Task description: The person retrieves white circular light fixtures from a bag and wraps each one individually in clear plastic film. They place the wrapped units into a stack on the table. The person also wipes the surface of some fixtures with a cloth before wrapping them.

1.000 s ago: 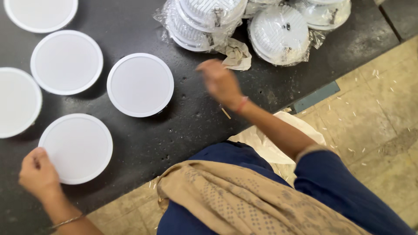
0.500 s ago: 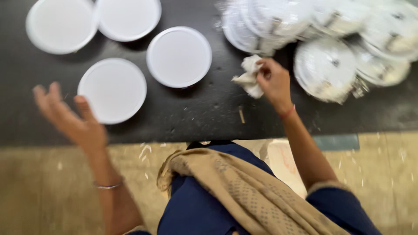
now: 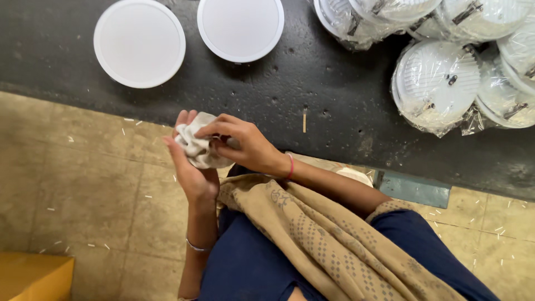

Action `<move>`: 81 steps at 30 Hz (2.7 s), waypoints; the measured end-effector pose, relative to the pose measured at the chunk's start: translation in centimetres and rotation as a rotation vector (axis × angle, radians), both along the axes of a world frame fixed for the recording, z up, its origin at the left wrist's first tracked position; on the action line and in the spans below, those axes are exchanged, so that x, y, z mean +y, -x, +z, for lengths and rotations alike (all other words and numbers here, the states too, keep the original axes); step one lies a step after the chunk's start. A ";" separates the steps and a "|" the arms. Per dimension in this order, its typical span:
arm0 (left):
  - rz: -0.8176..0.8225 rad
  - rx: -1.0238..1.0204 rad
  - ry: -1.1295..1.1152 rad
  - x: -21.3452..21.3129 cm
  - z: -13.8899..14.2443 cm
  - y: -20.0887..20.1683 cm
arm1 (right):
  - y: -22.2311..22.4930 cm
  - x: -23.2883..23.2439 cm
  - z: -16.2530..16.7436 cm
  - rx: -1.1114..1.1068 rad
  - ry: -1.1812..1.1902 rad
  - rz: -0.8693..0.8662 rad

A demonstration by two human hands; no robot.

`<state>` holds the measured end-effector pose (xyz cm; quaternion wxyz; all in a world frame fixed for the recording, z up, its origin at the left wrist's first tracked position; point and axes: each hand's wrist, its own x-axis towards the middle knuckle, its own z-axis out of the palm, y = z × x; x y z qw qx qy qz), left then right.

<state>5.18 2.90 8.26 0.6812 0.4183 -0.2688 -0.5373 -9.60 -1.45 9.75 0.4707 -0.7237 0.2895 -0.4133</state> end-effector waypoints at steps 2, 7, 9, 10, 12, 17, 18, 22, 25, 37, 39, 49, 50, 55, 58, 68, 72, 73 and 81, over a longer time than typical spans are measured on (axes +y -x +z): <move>-0.004 0.165 0.036 0.4 -1.1 0.7 | 0.7 0.8 -0.4 0.018 0.164 -0.018; 0.067 -0.074 0.160 0.1 -0.6 3.2 | 0.6 1.4 -2.9 0.026 -0.076 -0.069; 0.206 -0.526 0.175 1.4 0.3 2.4 | 0.2 -0.1 -4.5 -0.012 -0.201 -0.084; 0.271 -0.750 0.171 2.0 0.5 1.7 | 0.1 -0.6 -5.4 -0.135 -0.353 -0.045; 0.522 -0.929 0.183 4.8 0.1 0.3 | -0.7 -1.5 -7.5 -0.361 -0.673 0.017; 0.373 -0.782 0.028 2.4 -9.9 -2.3 | -5.2 -0.8 -12.1 -0.328 -0.852 0.300; 0.370 -0.702 -0.058 2.0 -12.1 -3.8 | -5.8 -0.8 -12.6 -0.351 -0.828 0.409; 0.600 -0.477 -0.174 3.9 -15.3 -8.7 | -6.6 -2.5 -13.1 -0.407 -1.040 0.429; 0.566 -0.324 -0.264 5.1 -13.3 -8.5 | -6.7 -4.7 -12.7 -0.459 -1.159 0.445; 0.233 0.036 -0.026 -1.6 -4.0 -8.5 | -3.9 -11.0 -6.6 -0.135 -0.653 0.109; 0.319 -0.156 0.075 -2.5 -3.8 -8.9 | -3.5 -11.1 -4.4 -0.106 -0.530 0.004; 0.207 -0.340 0.011 -6.2 -2.5 -9.8 | -7.2 -9.7 0.3 0.207 0.273 -0.006; 0.157 -0.332 0.028 -6.4 -2.3 -10.0 | -7.4 -10.4 -0.2 0.220 0.008 0.008; -0.072 -0.480 0.145 -6.8 -0.6 -11.8 | -6.3 -13.8 -1.8 -0.070 -0.472 0.127; -0.131 -0.591 0.058 -7.0 -0.1 -13.1 | -5.0 -15.6 -1.3 -0.100 -0.517 0.102; -0.242 -0.130 0.015 -9.0 -1.4 -13.9 | -5.4 -17.2 -0.1 -0.084 -0.432 0.138; -0.056 -0.066 0.100 -9.8 -1.0 -12.7 | -5.5 -16.9 0.0 0.139 -0.156 -0.127; -0.018 -0.129 0.122 -10.0 -0.7 -12.4 | -5.4 -16.8 0.1 0.079 -0.271 -0.038; -0.165 -0.302 0.124 -10.5 1.0 -9.1 | -5.1 -16.6 -1.4 -0.261 -0.806 0.260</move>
